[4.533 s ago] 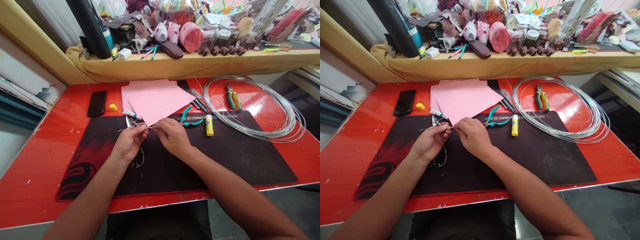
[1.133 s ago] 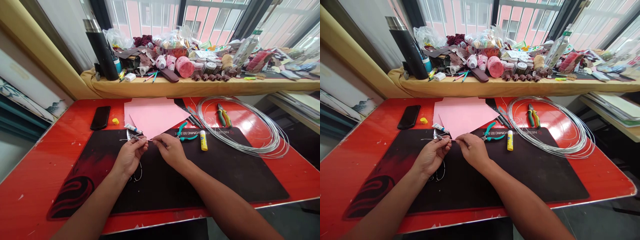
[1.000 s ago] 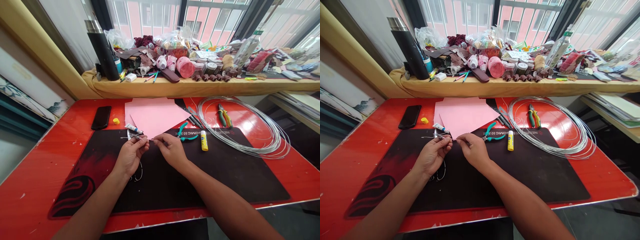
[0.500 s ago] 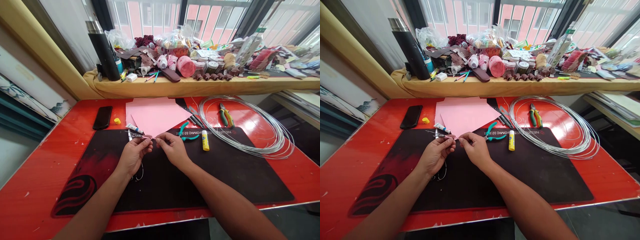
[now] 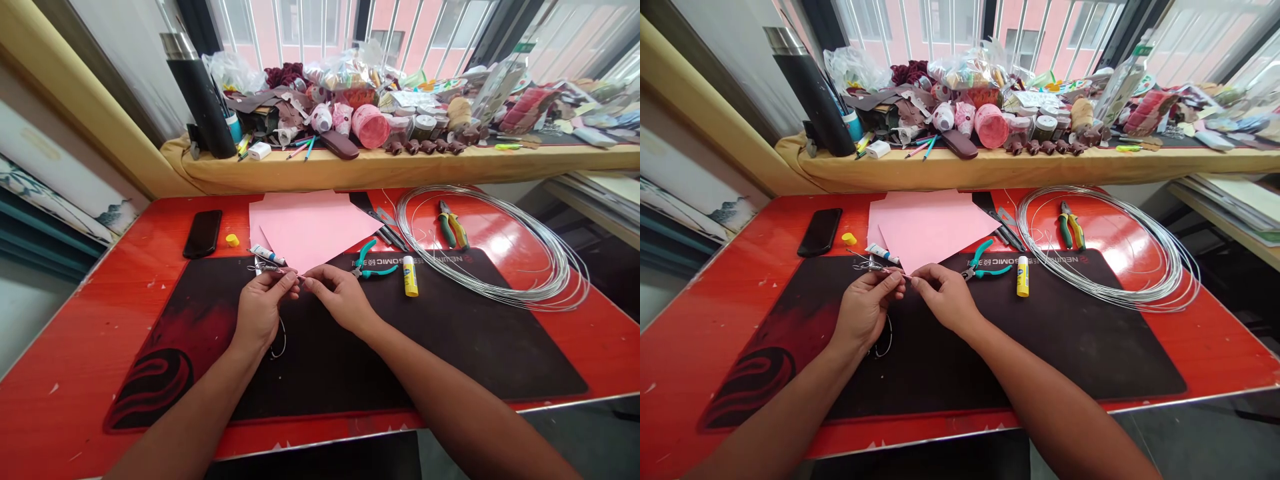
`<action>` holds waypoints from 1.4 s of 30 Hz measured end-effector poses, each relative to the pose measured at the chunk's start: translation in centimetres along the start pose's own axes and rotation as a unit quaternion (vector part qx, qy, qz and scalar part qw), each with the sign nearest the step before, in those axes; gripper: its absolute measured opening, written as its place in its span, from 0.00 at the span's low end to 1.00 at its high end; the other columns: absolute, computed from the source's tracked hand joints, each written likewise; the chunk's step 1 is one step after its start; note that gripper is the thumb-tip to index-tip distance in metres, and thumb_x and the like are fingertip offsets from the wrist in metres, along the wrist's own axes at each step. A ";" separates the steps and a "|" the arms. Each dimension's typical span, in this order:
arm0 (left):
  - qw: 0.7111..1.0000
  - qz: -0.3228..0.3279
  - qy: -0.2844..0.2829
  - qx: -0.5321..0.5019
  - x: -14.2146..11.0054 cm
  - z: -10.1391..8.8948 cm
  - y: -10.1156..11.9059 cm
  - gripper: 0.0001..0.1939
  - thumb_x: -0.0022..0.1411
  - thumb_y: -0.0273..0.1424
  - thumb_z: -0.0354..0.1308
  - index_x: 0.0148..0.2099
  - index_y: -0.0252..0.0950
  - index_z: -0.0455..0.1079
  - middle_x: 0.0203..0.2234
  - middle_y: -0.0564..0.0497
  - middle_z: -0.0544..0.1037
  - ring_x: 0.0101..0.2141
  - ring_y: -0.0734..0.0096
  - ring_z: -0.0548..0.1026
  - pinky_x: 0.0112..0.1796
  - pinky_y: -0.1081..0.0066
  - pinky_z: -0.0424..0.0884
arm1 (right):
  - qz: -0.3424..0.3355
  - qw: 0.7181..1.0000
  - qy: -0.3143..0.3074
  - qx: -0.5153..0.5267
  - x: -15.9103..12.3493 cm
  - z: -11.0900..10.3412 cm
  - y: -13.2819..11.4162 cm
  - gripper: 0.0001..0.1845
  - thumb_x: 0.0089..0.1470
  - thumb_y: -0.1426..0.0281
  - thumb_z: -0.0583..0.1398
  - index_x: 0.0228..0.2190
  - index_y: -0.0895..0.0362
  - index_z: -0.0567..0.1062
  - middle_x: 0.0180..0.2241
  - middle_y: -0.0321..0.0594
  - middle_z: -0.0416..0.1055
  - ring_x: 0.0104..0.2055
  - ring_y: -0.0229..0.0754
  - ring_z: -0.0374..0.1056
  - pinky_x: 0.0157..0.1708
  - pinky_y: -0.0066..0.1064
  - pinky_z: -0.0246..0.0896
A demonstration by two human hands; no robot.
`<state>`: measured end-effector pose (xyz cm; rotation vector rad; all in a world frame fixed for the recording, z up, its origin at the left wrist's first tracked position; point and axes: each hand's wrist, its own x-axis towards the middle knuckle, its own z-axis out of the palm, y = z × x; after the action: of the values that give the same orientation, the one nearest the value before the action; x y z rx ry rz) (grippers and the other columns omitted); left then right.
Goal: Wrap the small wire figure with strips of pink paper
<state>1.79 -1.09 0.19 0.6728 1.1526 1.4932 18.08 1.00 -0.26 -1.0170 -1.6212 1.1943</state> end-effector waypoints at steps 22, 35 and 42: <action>0.993 0.061 0.000 0.099 -0.4 -0.1 -1.0 0.16 0.51 0.39 0.77 0.36 0.33 0.82 0.27 0.49 0.81 0.27 0.71 0.75 0.25 0.75 0.72 | -0.074 0.992 0.019 -0.103 0.0 0.3 0.3 0.09 0.66 0.73 0.62 0.34 0.55 0.84 0.34 0.41 0.84 0.36 0.44 0.78 0.38 0.33 0.67; 0.988 0.052 -0.044 0.136 -0.5 -0.1 -1.1 0.15 0.54 0.40 0.75 0.37 0.35 0.83 0.26 0.51 0.79 0.21 0.79 0.64 0.20 0.77 0.59 | -0.025 0.999 0.005 -0.036 -0.1 -0.2 0.0 0.11 0.65 0.69 0.62 0.33 0.57 0.83 0.30 0.39 0.82 0.34 0.44 0.77 0.37 0.32 0.67; 0.998 0.027 -0.015 0.062 -0.6 0.0 -1.1 0.13 0.48 0.36 0.78 0.33 0.34 0.81 0.26 0.51 0.79 0.21 0.81 0.63 0.19 0.79 0.56 | -0.003 1.000 -0.026 -0.010 0.0 0.0 0.2 0.11 0.65 0.69 0.62 0.32 0.56 0.83 0.31 0.39 0.83 0.36 0.44 0.77 0.39 0.32 0.68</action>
<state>2.40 -1.67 -0.72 0.8136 1.2210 1.4598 18.08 1.03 -0.48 -1.0001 -1.6781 1.2108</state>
